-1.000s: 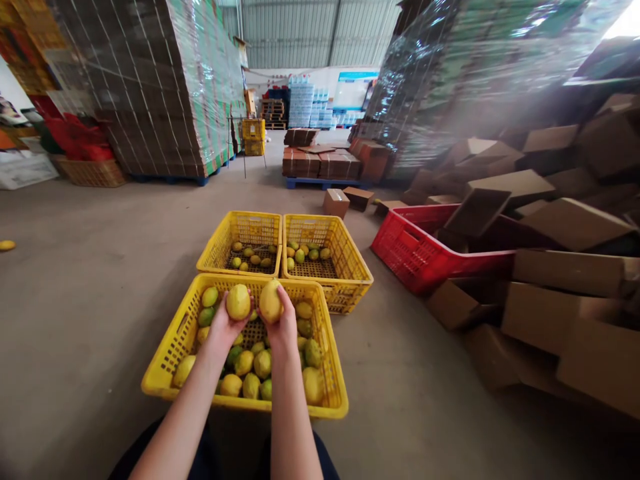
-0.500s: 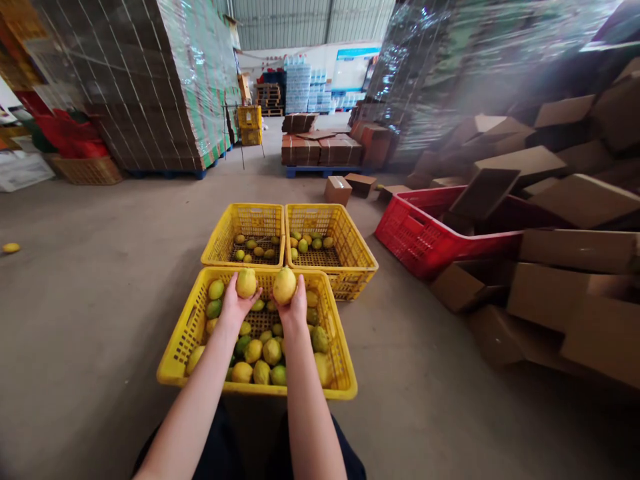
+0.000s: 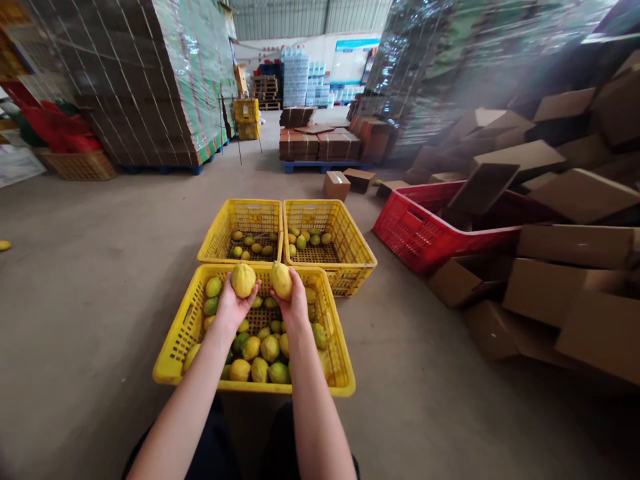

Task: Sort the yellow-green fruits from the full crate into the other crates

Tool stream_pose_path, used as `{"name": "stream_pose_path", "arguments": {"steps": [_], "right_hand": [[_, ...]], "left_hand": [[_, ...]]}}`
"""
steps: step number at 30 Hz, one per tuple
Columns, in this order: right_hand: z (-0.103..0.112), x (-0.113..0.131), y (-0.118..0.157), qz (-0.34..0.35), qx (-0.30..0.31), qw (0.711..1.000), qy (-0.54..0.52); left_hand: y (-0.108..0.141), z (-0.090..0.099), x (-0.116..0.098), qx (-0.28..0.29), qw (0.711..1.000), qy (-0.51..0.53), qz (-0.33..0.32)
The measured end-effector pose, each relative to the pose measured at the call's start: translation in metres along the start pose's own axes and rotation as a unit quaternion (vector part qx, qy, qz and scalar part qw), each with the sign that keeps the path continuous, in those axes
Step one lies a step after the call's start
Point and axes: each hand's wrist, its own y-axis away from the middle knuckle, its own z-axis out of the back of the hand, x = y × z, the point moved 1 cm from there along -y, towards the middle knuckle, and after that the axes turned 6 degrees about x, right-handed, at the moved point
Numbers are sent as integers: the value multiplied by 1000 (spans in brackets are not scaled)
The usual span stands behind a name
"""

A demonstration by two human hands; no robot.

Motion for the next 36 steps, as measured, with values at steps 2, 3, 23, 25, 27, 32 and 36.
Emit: {"name": "stream_pose_path", "arguments": {"steps": [2,3,23,25,27,32,36], "right_hand": [[4,-2,1,0,-17,1000,-20],[5,-4,1,2,-15,1000,-25],[-19,-19,10,25,65,998,-12],[-19,-20,9,30,45,998,-29],[-19,-20,9,48,14,998,-38],[-18,-19,8,65,18,997,-32],[-20,-17,10,52,-2,998,-38]], "left_hand": [[5,-4,-1,13,1000,-27,-5],[7,-7,0,21,999,-45,-5],[4,-4,-10,7,999,-53,2],[0,-1,-9,9,999,-29,11],[-3,2,-8,11,1000,-11,19],[-1,-1,-11,2,1000,-22,-8],[7,-9,-13,18,999,-44,-14]]}}
